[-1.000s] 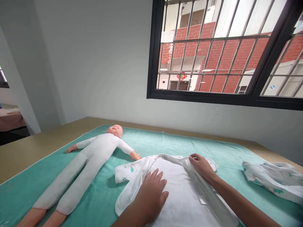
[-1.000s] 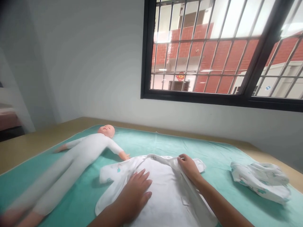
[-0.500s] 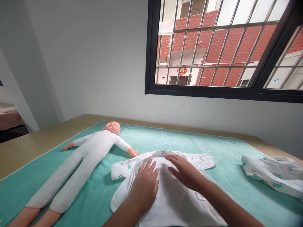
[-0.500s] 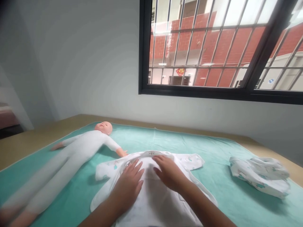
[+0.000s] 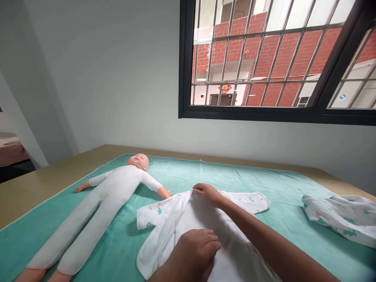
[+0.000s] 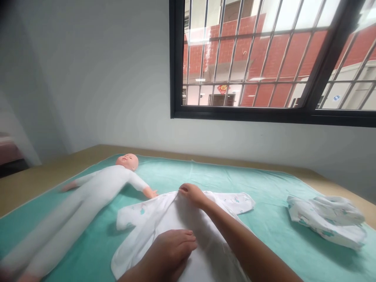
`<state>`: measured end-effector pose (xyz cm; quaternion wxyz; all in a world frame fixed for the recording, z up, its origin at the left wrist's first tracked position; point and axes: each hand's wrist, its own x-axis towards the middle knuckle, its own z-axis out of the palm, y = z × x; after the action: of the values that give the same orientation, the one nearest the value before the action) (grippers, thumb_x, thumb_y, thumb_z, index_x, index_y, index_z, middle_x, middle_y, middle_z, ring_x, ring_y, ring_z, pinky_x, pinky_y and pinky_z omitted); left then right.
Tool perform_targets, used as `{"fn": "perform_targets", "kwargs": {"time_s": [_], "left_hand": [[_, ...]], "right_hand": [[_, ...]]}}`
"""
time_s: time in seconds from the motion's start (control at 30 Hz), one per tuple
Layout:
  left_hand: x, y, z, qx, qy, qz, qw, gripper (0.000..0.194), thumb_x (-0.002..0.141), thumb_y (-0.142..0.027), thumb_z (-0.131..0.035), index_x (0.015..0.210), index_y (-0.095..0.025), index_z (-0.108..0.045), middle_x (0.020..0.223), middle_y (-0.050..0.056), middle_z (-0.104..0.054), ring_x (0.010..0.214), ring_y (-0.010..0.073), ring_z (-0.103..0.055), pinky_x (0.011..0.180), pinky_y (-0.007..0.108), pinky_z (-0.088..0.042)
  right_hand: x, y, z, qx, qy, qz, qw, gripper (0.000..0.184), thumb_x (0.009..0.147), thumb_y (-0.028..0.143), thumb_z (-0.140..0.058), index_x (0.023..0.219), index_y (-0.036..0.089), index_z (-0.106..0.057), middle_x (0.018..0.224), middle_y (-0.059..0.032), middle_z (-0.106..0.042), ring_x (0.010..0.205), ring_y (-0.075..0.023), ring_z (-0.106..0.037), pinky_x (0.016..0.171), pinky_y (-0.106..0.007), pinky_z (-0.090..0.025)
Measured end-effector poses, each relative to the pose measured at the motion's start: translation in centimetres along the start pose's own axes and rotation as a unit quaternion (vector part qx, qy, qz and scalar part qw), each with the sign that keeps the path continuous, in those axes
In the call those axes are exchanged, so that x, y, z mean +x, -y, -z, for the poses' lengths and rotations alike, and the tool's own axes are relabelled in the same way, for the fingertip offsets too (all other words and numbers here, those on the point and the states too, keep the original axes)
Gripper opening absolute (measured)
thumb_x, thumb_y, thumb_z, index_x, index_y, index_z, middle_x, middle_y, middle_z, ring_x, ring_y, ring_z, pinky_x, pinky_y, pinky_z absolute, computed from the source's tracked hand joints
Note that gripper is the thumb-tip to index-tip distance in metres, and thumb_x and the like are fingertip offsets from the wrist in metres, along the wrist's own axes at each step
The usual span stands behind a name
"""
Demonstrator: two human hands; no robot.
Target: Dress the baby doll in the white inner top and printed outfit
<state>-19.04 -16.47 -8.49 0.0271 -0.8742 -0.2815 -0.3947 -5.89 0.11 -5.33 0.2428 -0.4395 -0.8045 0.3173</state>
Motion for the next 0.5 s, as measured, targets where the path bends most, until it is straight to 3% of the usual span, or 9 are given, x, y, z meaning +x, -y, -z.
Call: {"fn": "perform_targets", "kwargs": {"time_s": [0.13, 0.23, 0.3, 0.37, 0.5], "left_hand": [[-0.3, 0.3, 0.3, 0.0, 0.034, 0.035, 0.999, 0.032, 0.076, -0.011, -0.051, 0.104, -0.021, -0.062, 0.101, 0.004, -0.075, 0.098, 0.0203, -0.07, 0.087, 0.032, -0.058], [-0.4, 0.6, 0.5, 0.023, 0.057, 0.077, 0.995, 0.031, 0.08, -0.014, -0.052, 0.109, -0.022, -0.061, 0.108, 0.003, -0.073, 0.108, 0.0216, -0.066, 0.095, 0.038, -0.055], [-0.5, 1.0, 0.7, 0.068, 0.066, 0.123, 0.988, 0.032, 0.085, -0.015, -0.05, 0.115, -0.022, -0.06, 0.118, 0.005, -0.07, 0.118, 0.0237, -0.061, 0.105, 0.047, -0.048], [-0.5, 1.6, 1.1, 0.118, 0.073, 0.169, 0.976, 0.033, 0.09, -0.017, -0.047, 0.12, -0.021, -0.058, 0.127, 0.006, -0.066, 0.126, 0.0255, -0.056, 0.112, 0.054, -0.04], [-0.6, 2.5, 2.1, 0.169, 0.129, 0.231, 0.949, 0.032, 0.095, -0.024, -0.043, 0.121, -0.019, -0.06, 0.139, 0.009, -0.058, 0.136, 0.0275, -0.045, 0.115, 0.056, -0.036]], "right_hand": [[1.4, -1.3, 0.2, 0.167, 0.014, -0.04, 0.985, 0.036, 0.09, 0.043, -0.048, 0.101, 0.016, -0.07, 0.102, -0.0118, -0.074, 0.091, -0.0226, -0.067, 0.084, -0.037, -0.053], [1.2, -2.2, 0.9, 0.263, 0.022, -0.043, 0.964, 0.037, 0.092, 0.043, -0.05, 0.112, 0.016, -0.064, 0.115, -0.013, -0.071, 0.102, -0.0205, -0.067, 0.092, -0.034, -0.053], [1.0, -2.6, 1.2, 0.368, 0.018, -0.053, 0.928, 0.032, 0.09, 0.038, -0.057, 0.111, 0.015, -0.064, 0.12, -0.0146, -0.068, 0.108, -0.0205, -0.065, 0.096, -0.032, -0.052], [0.9, -2.9, 1.3, 0.482, 0.007, -0.07, 0.874, 0.029, 0.087, 0.029, -0.064, 0.111, 0.013, -0.064, 0.124, -0.0162, -0.066, 0.114, -0.0211, -0.063, 0.098, -0.031, -0.051], [0.9, -2.7, 1.5, 0.601, 0.004, -0.111, 0.792, 0.03, 0.09, 0.023, -0.061, 0.118, 0.012, -0.06, 0.132, -0.0165, -0.06, 0.122, -0.022, -0.059, 0.102, -0.032, -0.051]]}}
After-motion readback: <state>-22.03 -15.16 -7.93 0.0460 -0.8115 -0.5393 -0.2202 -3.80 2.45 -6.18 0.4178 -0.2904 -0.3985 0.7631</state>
